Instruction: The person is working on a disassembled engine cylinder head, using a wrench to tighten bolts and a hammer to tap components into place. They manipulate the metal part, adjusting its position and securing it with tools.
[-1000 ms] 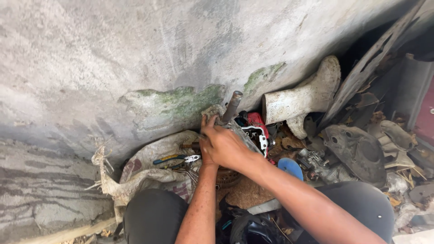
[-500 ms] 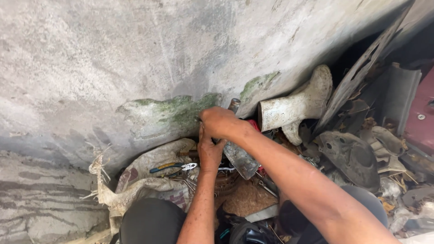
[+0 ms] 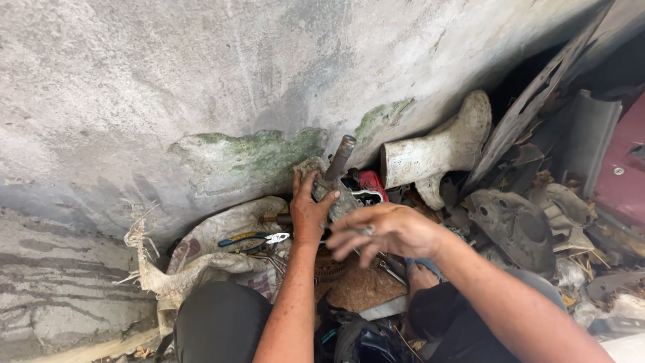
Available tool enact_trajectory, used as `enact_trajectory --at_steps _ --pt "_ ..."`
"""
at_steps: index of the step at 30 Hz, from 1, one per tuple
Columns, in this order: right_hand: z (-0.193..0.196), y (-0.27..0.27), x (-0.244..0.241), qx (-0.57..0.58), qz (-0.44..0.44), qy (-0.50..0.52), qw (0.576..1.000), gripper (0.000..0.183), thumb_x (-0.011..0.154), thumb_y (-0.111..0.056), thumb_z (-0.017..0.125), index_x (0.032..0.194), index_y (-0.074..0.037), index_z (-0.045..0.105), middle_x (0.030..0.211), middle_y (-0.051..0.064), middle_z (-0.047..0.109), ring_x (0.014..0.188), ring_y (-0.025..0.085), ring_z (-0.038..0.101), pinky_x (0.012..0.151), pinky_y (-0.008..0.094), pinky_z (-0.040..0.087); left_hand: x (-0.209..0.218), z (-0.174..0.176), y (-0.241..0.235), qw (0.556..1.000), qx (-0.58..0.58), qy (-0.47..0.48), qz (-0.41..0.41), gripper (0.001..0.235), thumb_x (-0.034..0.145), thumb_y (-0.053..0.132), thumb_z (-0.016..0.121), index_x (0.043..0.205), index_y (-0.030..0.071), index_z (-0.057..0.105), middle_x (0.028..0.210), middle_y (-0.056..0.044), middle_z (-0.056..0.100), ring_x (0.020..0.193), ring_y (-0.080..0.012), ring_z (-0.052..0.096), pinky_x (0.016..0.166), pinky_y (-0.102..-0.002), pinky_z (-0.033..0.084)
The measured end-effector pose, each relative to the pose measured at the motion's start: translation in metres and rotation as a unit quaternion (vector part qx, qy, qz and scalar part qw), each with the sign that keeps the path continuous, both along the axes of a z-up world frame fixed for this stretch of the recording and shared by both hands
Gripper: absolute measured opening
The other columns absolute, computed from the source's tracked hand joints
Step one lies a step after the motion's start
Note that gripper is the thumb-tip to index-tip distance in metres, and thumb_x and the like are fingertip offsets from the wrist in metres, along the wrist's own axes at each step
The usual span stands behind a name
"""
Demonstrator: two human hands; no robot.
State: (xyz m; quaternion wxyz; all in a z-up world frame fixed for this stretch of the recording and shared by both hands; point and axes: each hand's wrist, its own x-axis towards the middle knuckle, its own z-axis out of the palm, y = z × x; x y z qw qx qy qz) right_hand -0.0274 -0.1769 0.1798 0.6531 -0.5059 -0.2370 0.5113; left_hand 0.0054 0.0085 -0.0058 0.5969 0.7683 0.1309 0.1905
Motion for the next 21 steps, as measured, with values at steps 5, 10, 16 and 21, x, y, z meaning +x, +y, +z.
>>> enact_trajectory --at_steps 5,10,16,21 --pt "-0.046 -0.030 0.011 -0.146 -0.083 -0.055 0.984 0.035 0.092 -0.011 0.059 0.121 0.008 0.064 0.092 0.025 0.076 0.076 0.032 0.077 0.060 0.035 0.061 -0.010 0.022 0.002 0.999 -0.041 0.020 -0.016 0.066 0.083 0.031 0.087 0.142 0.024 0.057 0.163 -0.021 0.027 0.140 -0.0510 0.038 0.113 -0.067 0.037" --pt "-0.031 -0.021 0.024 -0.315 -0.137 -0.201 0.917 0.045 0.092 0.007 0.054 0.137 0.003 0.049 0.085 0.020 0.077 0.063 0.023 0.075 0.048 0.024 0.047 -0.005 0.002 0.000 1.000 0.015 -0.006 0.020 0.068 0.071 0.028 0.093 0.133 0.028 0.065 0.157 -0.024 0.040 0.134 -0.0475 0.049 0.111 -0.057 0.043" --pt "-0.109 -0.022 0.087 -0.313 -0.208 -0.410 0.831 0.012 0.094 -0.013 0.065 0.101 -0.012 0.075 0.080 0.008 0.077 0.078 0.022 0.072 0.071 0.034 0.053 -0.007 0.006 0.000 0.999 0.012 -0.019 0.028 0.068 0.071 0.030 0.093 0.132 0.029 0.065 0.156 -0.023 0.042 0.134 -0.0459 0.050 0.112 -0.054 0.042" --pt "-0.136 -0.024 0.112 -0.336 -0.239 -0.358 0.837 0.017 0.093 -0.031 0.073 0.101 -0.021 0.083 0.087 0.004 0.079 0.087 0.018 0.071 0.078 0.034 0.054 -0.006 0.009 -0.001 0.999 0.008 -0.018 0.030 0.067 0.071 0.030 0.092 0.132 0.028 0.066 0.156 -0.024 0.042 0.132 -0.0471 0.051 0.112 -0.054 0.042"
